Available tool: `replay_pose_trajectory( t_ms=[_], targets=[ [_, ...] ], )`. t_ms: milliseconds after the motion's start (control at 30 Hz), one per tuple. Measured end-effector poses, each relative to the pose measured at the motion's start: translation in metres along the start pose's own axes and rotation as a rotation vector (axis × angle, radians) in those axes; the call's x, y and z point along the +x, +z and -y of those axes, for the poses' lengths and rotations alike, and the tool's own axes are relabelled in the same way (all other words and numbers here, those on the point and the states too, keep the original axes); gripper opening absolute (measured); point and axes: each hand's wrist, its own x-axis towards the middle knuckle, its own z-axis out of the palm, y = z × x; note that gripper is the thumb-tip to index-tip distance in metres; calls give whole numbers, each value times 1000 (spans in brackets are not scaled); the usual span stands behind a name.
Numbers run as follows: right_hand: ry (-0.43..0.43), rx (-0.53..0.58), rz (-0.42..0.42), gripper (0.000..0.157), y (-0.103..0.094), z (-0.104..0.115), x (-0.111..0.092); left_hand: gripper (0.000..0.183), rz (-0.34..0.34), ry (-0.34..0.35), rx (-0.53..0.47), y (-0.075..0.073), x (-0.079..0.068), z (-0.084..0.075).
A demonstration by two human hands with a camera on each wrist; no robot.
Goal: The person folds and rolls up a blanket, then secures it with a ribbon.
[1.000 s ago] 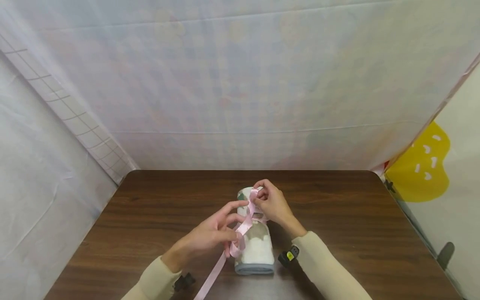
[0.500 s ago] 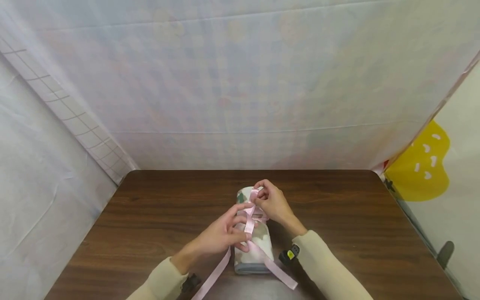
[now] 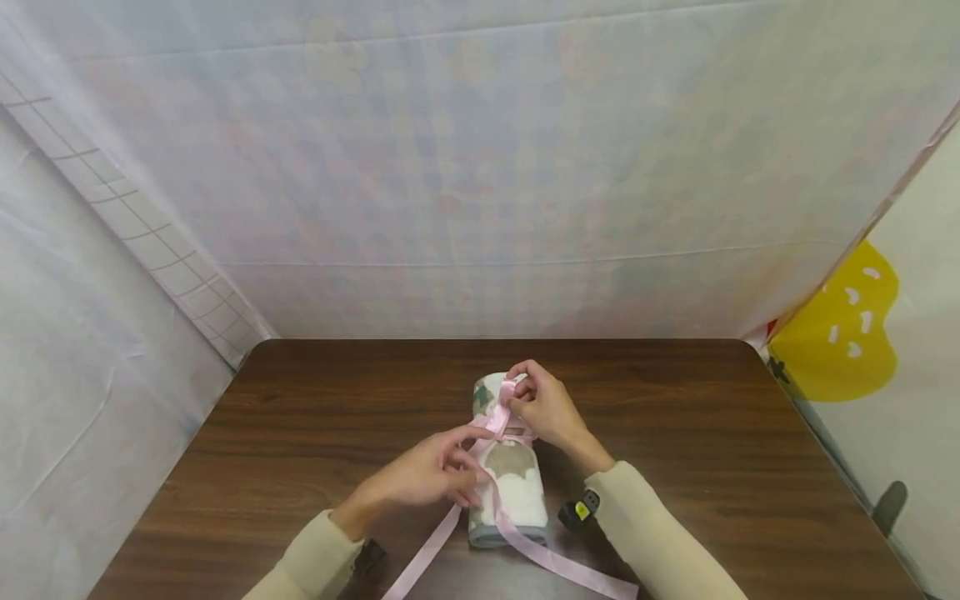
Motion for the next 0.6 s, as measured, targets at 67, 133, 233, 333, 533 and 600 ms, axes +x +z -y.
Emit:
replay_pose_trajectory(
  t_ms=[67, 133, 233, 333, 533, 600],
  targets=[
    [-6, -1, 1, 30, 0, 0, -1, 50, -18, 0, 36, -4, 2, 0],
    [-11, -1, 2, 31, 0, 0, -1, 44, -51, 16, 72, -7, 5, 1],
    [-32, -4, 14, 35, 0, 0, -2, 35, -117, 64, 115, -13, 13, 1],
    [-51, 3, 37, 39, 0, 2, -3, 28, -192, 105, 130, -18, 21, 0],
    [-46, 31, 70, 44, 3, 9, -5, 26, -329, 133, 133, -22, 36, -5],
    [-55, 28, 74, 45, 4, 11, -5, 28, -369, 144, 159, -22, 40, -5]
  ],
)
